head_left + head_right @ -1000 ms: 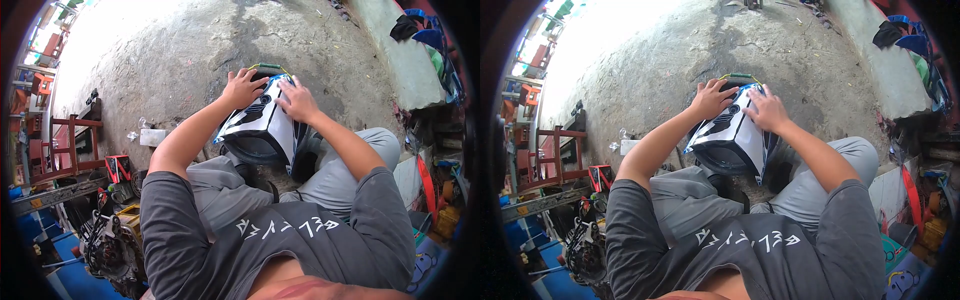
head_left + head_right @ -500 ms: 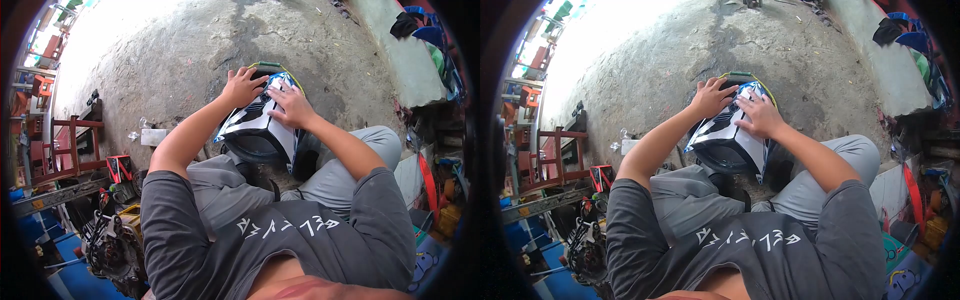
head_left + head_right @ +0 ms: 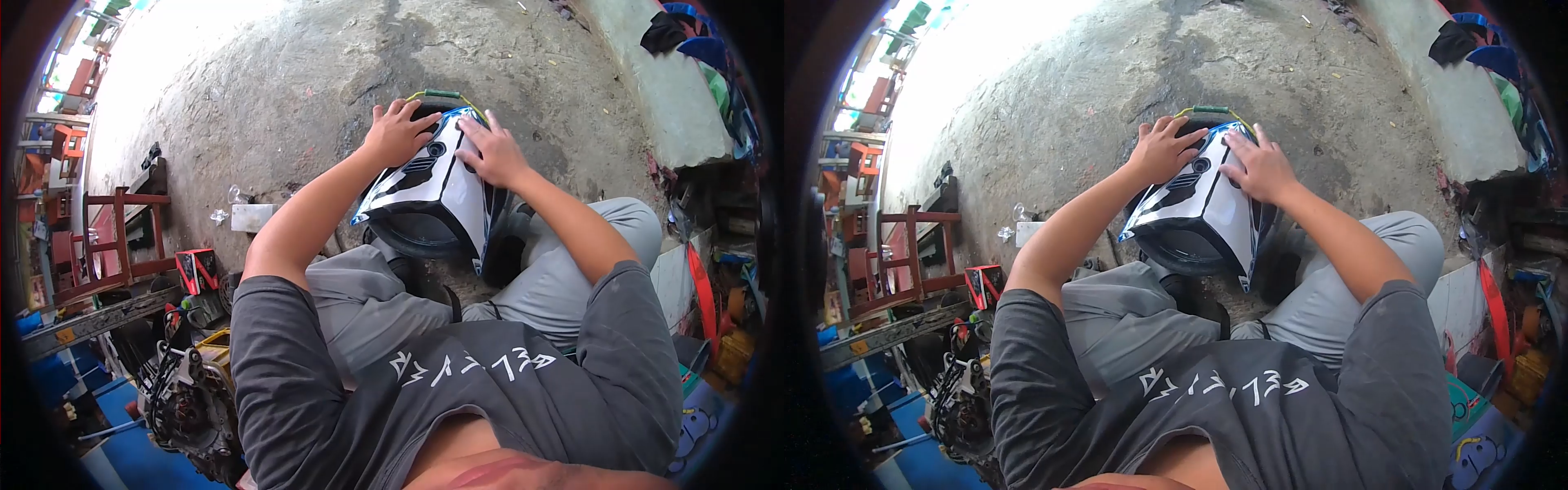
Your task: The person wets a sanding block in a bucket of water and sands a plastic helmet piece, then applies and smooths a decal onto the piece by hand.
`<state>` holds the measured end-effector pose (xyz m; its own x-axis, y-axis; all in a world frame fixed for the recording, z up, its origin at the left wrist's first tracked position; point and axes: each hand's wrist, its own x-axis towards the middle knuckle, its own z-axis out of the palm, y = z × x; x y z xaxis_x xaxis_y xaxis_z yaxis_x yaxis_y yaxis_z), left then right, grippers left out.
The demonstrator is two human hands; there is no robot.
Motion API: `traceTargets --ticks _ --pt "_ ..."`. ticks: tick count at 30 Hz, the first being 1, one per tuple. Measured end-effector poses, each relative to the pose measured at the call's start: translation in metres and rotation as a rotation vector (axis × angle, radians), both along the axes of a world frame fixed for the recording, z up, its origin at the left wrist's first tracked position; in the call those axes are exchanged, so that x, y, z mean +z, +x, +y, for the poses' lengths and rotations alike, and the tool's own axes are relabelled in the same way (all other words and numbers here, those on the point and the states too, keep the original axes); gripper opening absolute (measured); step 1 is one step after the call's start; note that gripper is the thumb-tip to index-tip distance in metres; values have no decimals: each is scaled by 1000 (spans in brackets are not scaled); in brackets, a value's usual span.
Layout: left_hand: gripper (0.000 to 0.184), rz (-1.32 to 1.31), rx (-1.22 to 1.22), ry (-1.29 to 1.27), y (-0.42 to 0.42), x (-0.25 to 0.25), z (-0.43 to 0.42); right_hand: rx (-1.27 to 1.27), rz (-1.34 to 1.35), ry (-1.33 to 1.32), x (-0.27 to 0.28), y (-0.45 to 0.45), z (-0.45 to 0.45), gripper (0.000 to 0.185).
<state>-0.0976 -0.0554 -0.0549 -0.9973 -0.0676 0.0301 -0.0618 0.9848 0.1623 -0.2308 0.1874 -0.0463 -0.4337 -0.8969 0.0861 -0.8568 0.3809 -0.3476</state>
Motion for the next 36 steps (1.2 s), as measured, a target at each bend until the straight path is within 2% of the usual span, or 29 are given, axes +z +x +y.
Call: traceTargets --ticks 4,5,8,9,12,16,17,21,24,28,29,33,36 --pt "51 -36 8 8 -2 5 0 203 24 89 13 14 -4 72" --pt "51 -27 7 9 -3 5 -1 261 -15 27 4 22 -4 71" --pt "52 -25 4 11 0 2 0 186 83 88 10 18 -3 69" --pt "52 -29 4 10 0 3 0 53 55 80 0 9 -5 68" --pt "52 -32 5 3 -2 5 1 -107 57 125 -3 -1 -3 71" --pt "52 -21 5 2 -2 3 -1 219 -66 75 3 18 0 71" --pt "52 -14 1 2 -2 0 -1 213 -37 54 4 21 0 69" --pt "53 -31 10 -16 -1 3 1 -98 4 76 -6 2 -4 69" --pt "53 -35 -2 8 -2 3 -1 -95 0 103 -2 7 -5 70" --pt "52 -17 1 -10 -2 -1 -1 147 -98 62 2 30 -2 74" --pt "52 -20 2 -9 -2 -2 -1 136 15 136 6 28 -1 74" --pt "52 -4 1 -5 0 -1 0 -208 -24 185 -2 3 -6 75" --pt "52 -12 4 -7 -2 -1 -1 -166 -14 156 -1 11 -8 74"
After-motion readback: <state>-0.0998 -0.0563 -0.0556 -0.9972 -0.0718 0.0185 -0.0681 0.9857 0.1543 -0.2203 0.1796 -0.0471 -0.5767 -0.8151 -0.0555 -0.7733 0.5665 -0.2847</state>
